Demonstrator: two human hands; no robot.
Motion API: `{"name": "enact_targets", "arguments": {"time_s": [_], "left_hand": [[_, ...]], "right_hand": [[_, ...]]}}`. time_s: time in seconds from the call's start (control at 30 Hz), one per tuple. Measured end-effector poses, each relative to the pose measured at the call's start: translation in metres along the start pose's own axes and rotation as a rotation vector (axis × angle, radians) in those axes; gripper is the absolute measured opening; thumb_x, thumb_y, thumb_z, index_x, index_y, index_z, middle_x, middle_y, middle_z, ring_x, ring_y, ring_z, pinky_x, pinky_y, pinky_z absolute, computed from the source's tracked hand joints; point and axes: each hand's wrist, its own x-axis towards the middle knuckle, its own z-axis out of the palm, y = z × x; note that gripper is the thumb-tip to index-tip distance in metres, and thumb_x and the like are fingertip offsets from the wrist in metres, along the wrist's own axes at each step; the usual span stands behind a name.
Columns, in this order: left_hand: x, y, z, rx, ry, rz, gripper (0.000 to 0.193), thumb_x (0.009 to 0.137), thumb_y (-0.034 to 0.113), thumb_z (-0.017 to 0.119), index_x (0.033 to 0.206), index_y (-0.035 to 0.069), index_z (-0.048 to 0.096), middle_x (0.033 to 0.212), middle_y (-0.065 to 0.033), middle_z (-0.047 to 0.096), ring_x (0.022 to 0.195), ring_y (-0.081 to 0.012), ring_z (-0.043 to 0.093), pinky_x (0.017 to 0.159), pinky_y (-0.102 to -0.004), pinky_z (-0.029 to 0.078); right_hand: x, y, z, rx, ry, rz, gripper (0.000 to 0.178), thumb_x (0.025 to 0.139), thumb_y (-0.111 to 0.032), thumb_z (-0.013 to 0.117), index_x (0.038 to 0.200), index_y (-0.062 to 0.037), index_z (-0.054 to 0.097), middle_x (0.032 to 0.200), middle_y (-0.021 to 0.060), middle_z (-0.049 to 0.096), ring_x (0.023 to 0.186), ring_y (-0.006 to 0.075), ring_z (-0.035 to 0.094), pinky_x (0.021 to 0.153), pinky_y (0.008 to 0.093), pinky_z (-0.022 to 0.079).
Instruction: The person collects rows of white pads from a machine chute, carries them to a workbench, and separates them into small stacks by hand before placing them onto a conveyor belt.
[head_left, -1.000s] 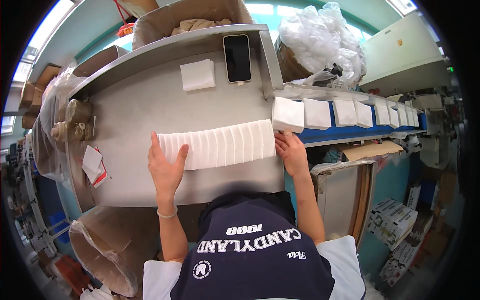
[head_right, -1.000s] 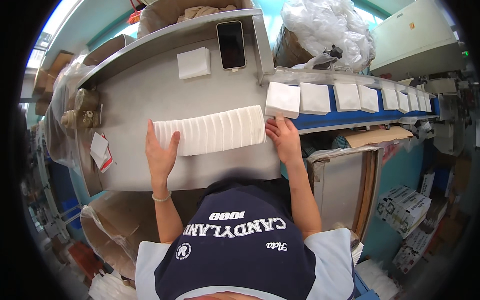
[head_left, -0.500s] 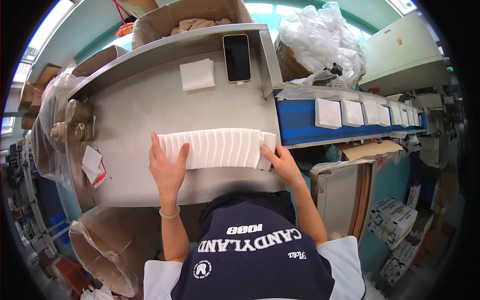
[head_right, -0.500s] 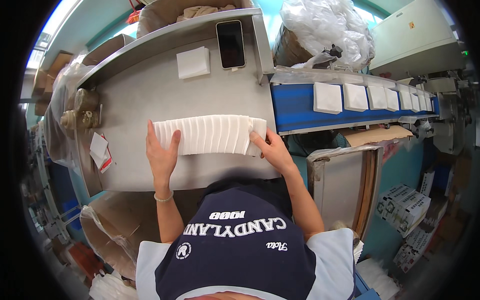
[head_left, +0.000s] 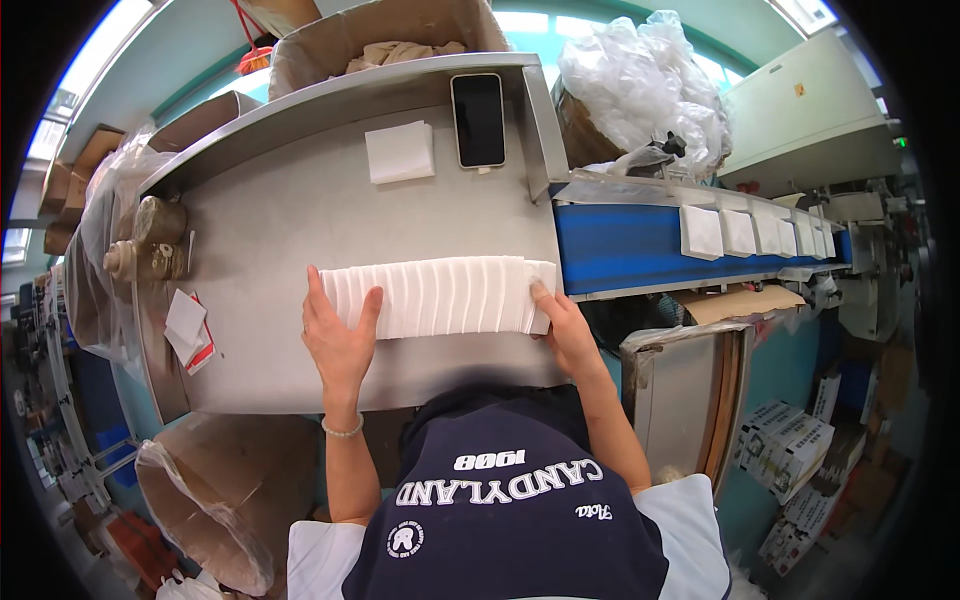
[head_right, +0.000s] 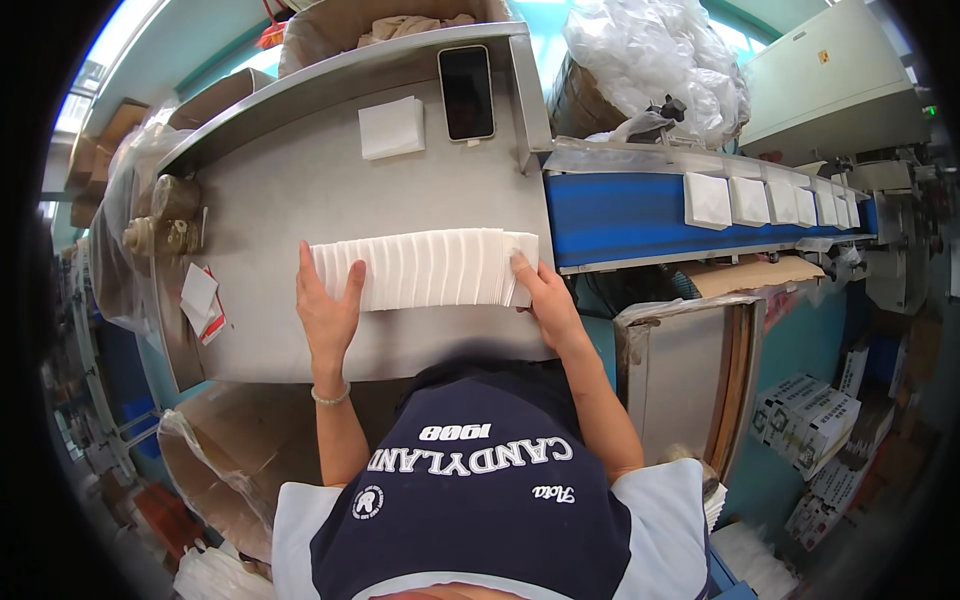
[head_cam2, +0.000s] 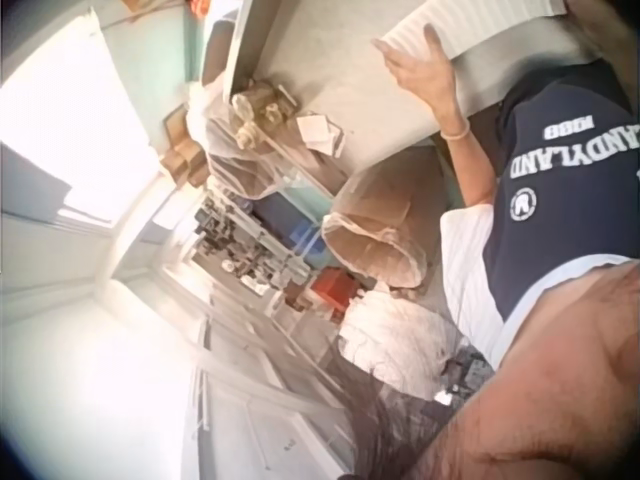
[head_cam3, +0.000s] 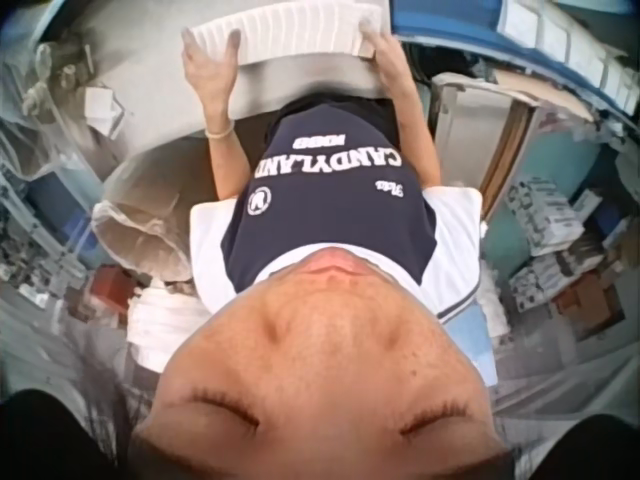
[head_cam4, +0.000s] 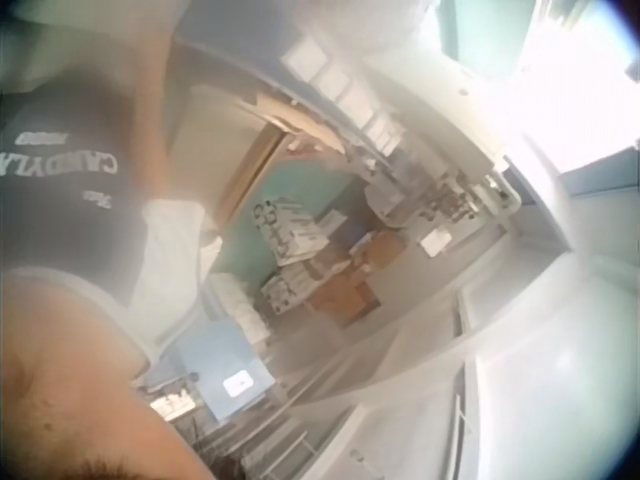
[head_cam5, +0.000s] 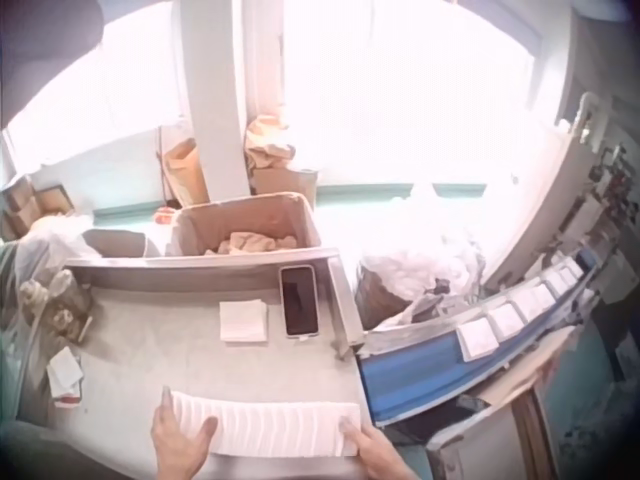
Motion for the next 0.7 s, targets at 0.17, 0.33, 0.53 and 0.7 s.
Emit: {"name": "enact_targets", "arguments": {"time_s": [0.17,0.33,0.53,0.7], "left_hand": [[0.0,0.002,0.0,0.022,-0.016,-0.006,0.09,0.083,0.05,0.069,0.143,-0.005,0.031,0.122,-0.0274,0.053,0.112,-0.0418,0.053,0.093,-0.05,0.043],[-0.004,0.005,0.001,0.002,-0.04,0.03,0.09,0.083,0.05,0.07,0.143,-0.005,0.031,0.123,-0.0282,0.052,0.113,-0.0425,0.053,0.094,-0.0497,0.042],[-0.006,0.012,0.003,0.008,-0.045,0.049,0.091,0.083,0.051,0.069,0.143,-0.005,0.031,0.128,-0.0291,0.049,0.116,-0.0428,0.051,0.095,-0.05,0.041],[-0.009,0.007,0.003,0.026,-0.044,0.001,0.091,0.084,0.052,0.068,0.143,-0.005,0.031,0.129,-0.0289,0.048,0.116,-0.0426,0.051,0.096,-0.0504,0.041]], "right_hand": [[0.004,0.001,-0.025,-0.033,0.015,-0.027,0.036,0.094,-0.024,0.062,0.12,-0.0012,0.054,0.103,0.0072,0.064,0.082,0.0166,0.065,0.069,0.0254,0.05],[0.008,-0.016,-0.004,0.227,0.161,-0.113,0.04,0.099,-0.034,0.055,0.119,0.0006,0.052,0.102,0.0083,0.062,0.093,0.0154,0.062,0.076,0.0265,0.049],[0.011,0.005,0.017,-0.265,0.017,-0.326,0.049,0.095,-0.042,0.06,0.12,0.0005,0.057,0.099,0.0053,0.062,0.09,0.0111,0.056,0.079,0.0282,0.047],[-0.003,-0.006,-0.001,-0.245,-0.1,0.011,0.036,0.094,-0.027,0.06,0.117,0.0006,0.058,0.095,0.0059,0.065,0.077,0.0121,0.061,0.064,0.0287,0.048]]}}
